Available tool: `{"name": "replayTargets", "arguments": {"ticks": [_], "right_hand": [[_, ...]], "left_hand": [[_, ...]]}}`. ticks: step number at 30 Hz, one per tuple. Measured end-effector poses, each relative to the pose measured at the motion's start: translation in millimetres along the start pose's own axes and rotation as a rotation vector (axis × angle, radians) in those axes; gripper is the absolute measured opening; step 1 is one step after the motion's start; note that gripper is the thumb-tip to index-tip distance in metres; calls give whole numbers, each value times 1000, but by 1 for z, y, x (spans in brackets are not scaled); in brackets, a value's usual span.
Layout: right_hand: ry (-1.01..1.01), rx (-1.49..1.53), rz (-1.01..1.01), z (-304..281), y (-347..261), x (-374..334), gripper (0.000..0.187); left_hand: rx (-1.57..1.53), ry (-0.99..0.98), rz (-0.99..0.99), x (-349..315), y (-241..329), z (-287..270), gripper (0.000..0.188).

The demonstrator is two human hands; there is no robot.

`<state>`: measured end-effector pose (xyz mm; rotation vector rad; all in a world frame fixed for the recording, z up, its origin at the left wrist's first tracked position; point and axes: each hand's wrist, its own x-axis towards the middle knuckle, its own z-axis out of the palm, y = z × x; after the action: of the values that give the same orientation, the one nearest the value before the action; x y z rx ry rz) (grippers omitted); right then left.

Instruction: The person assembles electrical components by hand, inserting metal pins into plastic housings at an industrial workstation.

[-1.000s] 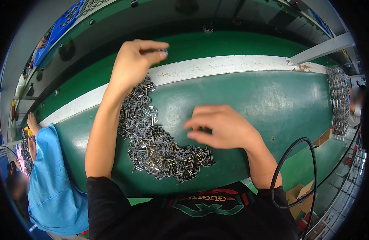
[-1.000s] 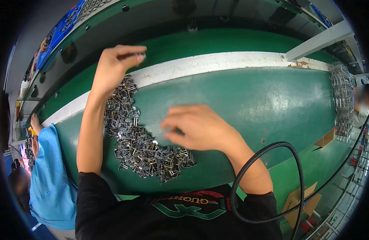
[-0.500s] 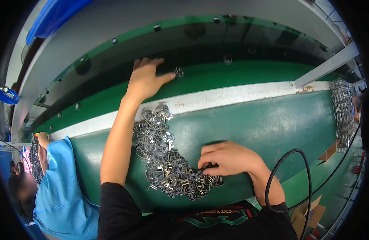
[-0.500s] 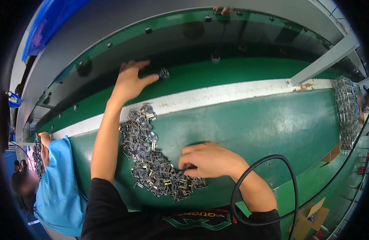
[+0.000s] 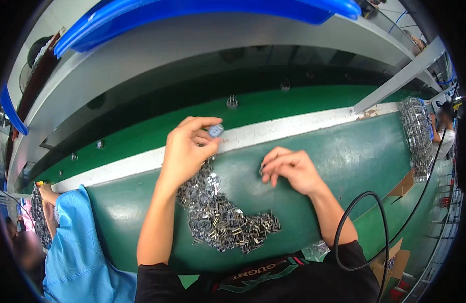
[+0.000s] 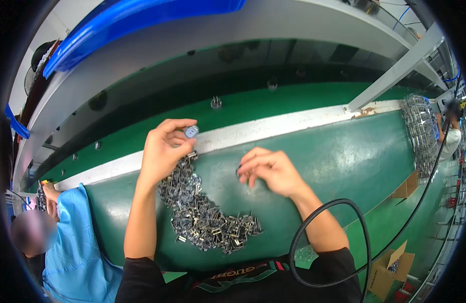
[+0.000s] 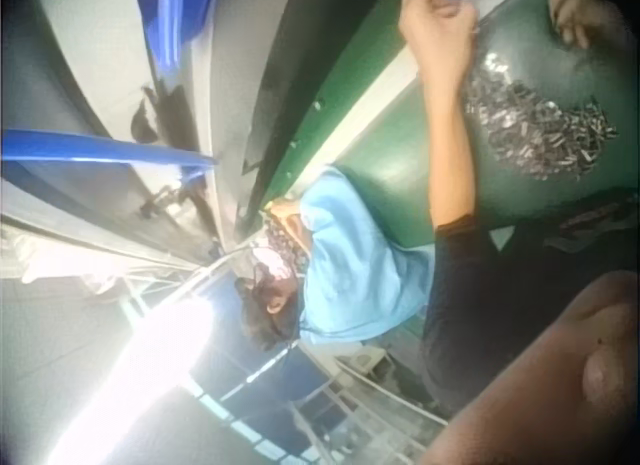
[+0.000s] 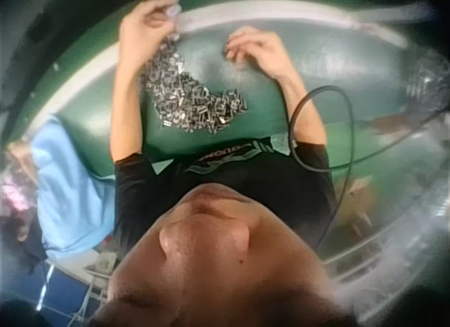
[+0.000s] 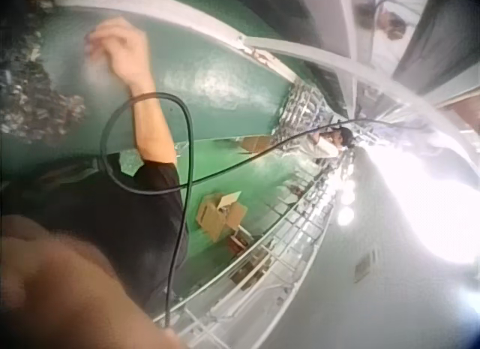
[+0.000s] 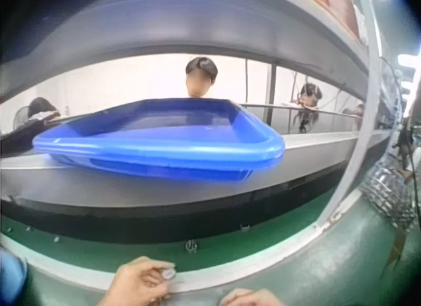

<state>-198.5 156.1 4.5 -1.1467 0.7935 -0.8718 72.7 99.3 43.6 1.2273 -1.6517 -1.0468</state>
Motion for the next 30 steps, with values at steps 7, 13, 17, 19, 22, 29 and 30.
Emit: {"name": "replayTargets", "arguments": {"ticks": [7,13,17,19,22,29,30], "right_hand": [[171,12,-220,12,10,1,23],[359,105,-158,19,1,1,17],[357,-49,-318,27,3,0,17],[367,-152,-406,32,4,-1,19],[424,-449,-543,37,-1,-4,23],[483,-729,-595,48,-8,-2,25],[497,-751,-617,47,-7,-1,26]], "left_hand": [[-397,-190,-240,-23,15,19,44],[-388,-206,-229,-31,13,40,43],[-486,-153,-249,-34,10,48,40],[-493,-175,-268,-36,11,49,38],[-560,-230,-342,-39,14,49,35],[-575,-237,-244,-43,6,55,37],[-572,-257,-249,-42,5,55,38]]}}
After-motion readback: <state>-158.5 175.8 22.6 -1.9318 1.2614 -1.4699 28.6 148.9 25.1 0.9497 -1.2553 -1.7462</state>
